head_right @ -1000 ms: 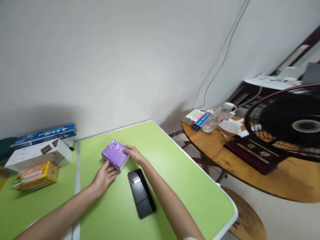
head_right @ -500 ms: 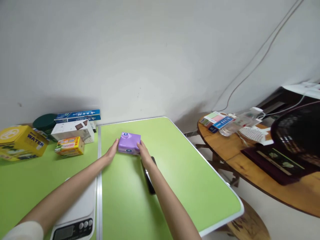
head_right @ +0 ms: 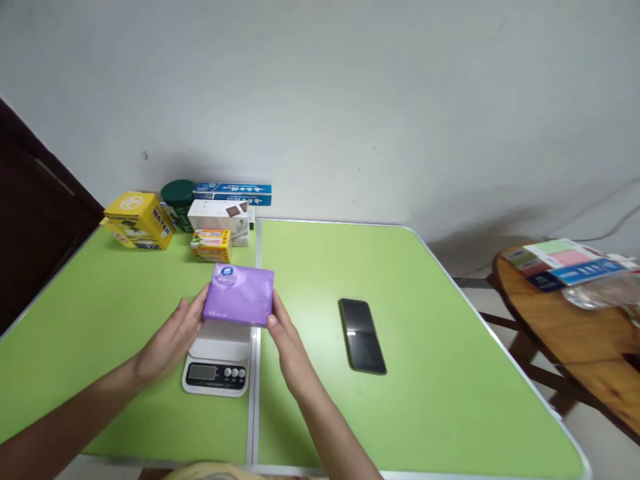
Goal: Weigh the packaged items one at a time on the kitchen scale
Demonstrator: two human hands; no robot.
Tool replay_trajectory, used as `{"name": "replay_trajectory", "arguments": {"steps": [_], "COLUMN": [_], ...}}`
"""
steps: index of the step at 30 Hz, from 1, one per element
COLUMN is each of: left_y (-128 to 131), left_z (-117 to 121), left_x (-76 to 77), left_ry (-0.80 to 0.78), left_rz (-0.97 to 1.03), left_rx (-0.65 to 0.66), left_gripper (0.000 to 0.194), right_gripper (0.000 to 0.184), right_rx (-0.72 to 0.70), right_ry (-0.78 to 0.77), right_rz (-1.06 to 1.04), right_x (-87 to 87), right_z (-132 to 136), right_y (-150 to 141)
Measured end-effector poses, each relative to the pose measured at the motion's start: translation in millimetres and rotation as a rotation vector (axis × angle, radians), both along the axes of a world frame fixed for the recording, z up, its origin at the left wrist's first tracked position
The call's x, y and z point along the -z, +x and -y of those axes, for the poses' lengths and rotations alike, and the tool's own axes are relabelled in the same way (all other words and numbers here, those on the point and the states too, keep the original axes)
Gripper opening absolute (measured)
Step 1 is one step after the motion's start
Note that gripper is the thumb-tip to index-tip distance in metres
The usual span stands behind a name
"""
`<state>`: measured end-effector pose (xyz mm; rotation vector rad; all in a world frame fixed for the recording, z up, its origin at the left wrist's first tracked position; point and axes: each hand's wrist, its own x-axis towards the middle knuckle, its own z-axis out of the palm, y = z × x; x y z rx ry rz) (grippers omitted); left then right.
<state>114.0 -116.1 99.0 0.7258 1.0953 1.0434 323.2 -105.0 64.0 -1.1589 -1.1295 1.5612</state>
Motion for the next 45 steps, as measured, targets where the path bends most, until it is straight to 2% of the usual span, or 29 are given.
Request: {"name": "replay_trajectory", "arguments": {"steps": [3,8,11,14,17,20,27,45], "left_y": [-24.5,-40.0,-48.7,-59.3,-67.2,-70.4,-69.8,-57.5], "left_z": [25.0,32.9,37.8,46.3,54.4,59.9,58.1,49.1], "left_x": [16.5,45.4,57.3,63.4,65.5,66.4,66.5,55.6], "left_ry": [-0.037,-0.044,-0.016,-0.009,-0.051,-0.040,-0.003,0.047], "left_rz": [0.078,0.128,0.042,-0.006,-0.025,-0.029,-0.029,0.000], "left_rx": [0.060,0.077,-0.050,-0.181,-0.239,-0.226,-0.210,-0.128], "left_gripper": [0.080,0.087,0.088,0.090,0.087,0.085,0.078,0.077], "right_gripper": [0.076,0.077,0.080,0.074,0.061,0.055,0.053,0.048], "right_rx": [-0.071,-0.053,0.074,0.263,0.329,0.337,0.306,0.210], "right_ry": [-0.073,-0.148,-0.159,-0.112,-0.113,-0.129,-0.105,-0.097], "right_rz": [0.036,0.047,0.007,-0.004,-0.018,-0.037,-0.052,-0.105], "right_x": [8.9,33.5,42.2,43.7,42.9,42.3,38.5,33.0], "right_z": [16.1,27.9,29.8,30.9,32.2,32.9,29.5,29.2], "right_y": [-21.8,-32.7,-24.0,-7.8,5.3,7.5,-5.7,-13.0]}}
